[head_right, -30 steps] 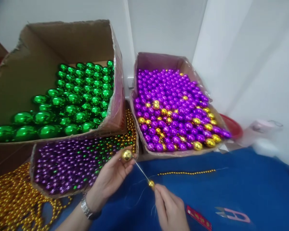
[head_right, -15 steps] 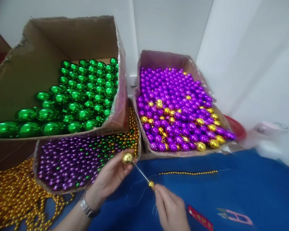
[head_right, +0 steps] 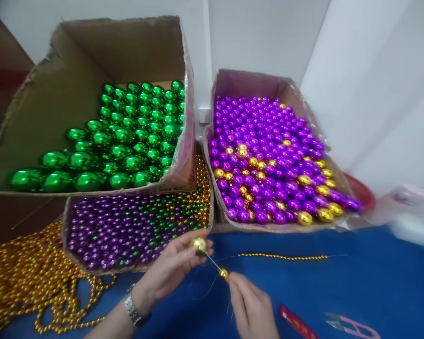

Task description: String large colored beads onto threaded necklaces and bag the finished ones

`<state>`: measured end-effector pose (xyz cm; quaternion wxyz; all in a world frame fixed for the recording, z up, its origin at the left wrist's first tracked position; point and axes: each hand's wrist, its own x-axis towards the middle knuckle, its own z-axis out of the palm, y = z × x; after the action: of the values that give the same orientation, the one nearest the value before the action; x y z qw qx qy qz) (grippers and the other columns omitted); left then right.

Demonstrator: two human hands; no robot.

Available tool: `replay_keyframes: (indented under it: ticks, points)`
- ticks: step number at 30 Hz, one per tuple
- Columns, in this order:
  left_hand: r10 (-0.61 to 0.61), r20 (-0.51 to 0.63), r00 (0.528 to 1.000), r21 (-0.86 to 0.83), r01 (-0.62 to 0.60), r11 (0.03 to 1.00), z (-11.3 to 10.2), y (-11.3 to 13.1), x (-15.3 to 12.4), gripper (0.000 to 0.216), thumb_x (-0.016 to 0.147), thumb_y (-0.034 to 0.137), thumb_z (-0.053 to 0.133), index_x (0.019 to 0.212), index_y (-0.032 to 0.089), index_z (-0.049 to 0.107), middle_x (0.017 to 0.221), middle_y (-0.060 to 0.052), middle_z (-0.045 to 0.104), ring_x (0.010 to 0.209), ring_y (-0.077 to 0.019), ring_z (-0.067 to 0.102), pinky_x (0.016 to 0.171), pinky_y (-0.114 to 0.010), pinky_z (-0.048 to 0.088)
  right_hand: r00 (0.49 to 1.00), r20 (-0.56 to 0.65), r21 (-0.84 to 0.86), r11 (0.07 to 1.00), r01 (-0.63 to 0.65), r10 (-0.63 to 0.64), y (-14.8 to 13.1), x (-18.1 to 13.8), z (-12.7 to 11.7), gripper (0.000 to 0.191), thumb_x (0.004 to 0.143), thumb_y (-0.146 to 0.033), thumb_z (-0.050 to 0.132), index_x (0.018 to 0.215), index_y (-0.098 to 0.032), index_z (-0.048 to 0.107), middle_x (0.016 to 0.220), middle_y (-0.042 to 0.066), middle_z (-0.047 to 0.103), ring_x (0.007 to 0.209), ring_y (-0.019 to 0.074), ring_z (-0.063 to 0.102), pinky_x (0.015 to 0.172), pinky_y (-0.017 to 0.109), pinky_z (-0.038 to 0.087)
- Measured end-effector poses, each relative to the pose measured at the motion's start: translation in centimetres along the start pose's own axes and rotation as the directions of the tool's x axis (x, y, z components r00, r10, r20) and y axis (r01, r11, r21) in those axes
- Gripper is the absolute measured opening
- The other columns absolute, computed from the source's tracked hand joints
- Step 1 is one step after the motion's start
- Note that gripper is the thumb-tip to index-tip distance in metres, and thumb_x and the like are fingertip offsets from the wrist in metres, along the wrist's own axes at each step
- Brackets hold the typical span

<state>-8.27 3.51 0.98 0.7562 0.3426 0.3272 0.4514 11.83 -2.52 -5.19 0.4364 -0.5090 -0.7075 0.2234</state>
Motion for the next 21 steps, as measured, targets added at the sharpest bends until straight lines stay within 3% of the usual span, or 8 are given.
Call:
replay_keyframes:
  ticks: [8,13,21]
  points:
    - [0.046,-0.049,0.998,0.061,-0.043,0.997,0.1,-0.4,-0.4,0.041,0.077,0.019,0.069,0.117,0.018,0.062,0.109,-0.013,0.064,0.095,-0.0225,0.062,0.083,-0.034,0.048,0.996,0.037,-0.075,0.993,0.089,-0.086,0.9,-0.1,-0.1,0.026,0.094,-0.032,0.042,0.101,-0.019,0.064,0.088,0.007,0.071,0.076,0.0169,0.07,0.069,0.019,0.055]
    - [0.025,-0.034,0.999,0.011,-0.025,1.0,0.0,-0.4,-0.5,0.04,0.078,0.021,0.068,0.117,0.017,0.062,0.109,-0.014,0.063,0.093,-0.0225,0.063,0.08,-0.033,0.049,0.997,0.073,-0.013,1.0,0.019,-0.018,0.7,-0.2,0.1,0.03,0.096,-0.034,0.037,0.098,-0.019,0.063,0.09,0.008,0.071,0.075,0.0161,0.069,0.066,0.018,0.054]
    - [0.059,-0.065,0.996,0.058,-0.055,0.997,0.0,-0.5,-0.7,0.039,0.079,0.02,0.066,0.118,0.016,0.059,0.107,-0.013,0.062,0.091,-0.0214,0.063,0.08,-0.033,0.049,0.994,-0.028,-0.116,0.988,0.097,-0.101,1.3,-0.6,0.9,0.028,0.095,-0.03,0.041,0.104,-0.019,0.065,0.092,0.008,0.072,0.08,0.0185,0.07,0.073,0.024,0.055]
